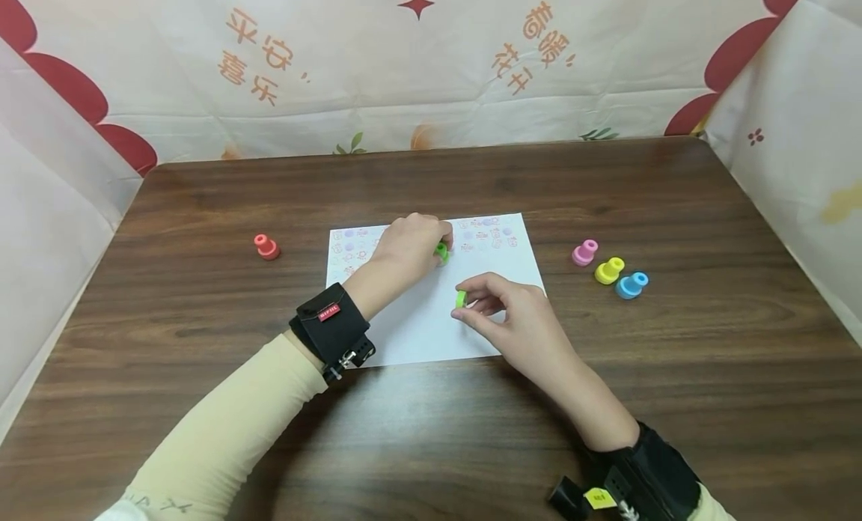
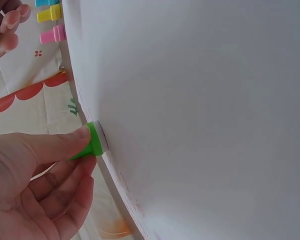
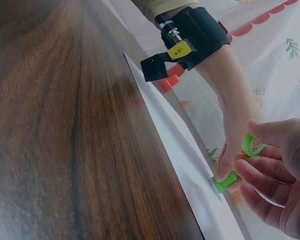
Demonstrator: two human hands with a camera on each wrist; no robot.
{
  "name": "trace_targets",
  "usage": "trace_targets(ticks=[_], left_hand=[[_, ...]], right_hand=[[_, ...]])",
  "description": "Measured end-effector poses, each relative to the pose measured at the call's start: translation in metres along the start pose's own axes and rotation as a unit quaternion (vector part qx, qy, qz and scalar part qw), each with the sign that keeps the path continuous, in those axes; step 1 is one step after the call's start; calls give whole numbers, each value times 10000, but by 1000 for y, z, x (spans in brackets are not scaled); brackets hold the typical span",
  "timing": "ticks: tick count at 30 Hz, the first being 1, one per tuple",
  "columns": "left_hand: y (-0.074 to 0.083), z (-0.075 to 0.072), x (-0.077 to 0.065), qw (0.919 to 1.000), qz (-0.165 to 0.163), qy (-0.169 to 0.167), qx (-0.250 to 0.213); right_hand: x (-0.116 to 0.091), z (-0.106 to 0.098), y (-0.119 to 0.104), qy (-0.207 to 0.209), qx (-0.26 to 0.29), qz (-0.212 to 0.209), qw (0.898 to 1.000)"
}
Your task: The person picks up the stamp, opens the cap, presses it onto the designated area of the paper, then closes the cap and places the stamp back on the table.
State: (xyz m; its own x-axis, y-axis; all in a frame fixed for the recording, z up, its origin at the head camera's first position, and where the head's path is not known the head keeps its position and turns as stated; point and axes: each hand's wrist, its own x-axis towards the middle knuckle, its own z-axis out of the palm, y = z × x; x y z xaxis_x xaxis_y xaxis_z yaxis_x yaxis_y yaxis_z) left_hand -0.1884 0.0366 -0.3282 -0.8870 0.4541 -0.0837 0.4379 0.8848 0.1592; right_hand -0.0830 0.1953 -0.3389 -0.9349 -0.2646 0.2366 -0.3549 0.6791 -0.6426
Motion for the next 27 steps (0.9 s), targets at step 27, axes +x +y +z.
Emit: trace_targets(ticks=[27], left_hand=[[0,-15,-20,9976,96,617,-314]], right_hand=[[-2,-4,3,215,-91,-123,9997]])
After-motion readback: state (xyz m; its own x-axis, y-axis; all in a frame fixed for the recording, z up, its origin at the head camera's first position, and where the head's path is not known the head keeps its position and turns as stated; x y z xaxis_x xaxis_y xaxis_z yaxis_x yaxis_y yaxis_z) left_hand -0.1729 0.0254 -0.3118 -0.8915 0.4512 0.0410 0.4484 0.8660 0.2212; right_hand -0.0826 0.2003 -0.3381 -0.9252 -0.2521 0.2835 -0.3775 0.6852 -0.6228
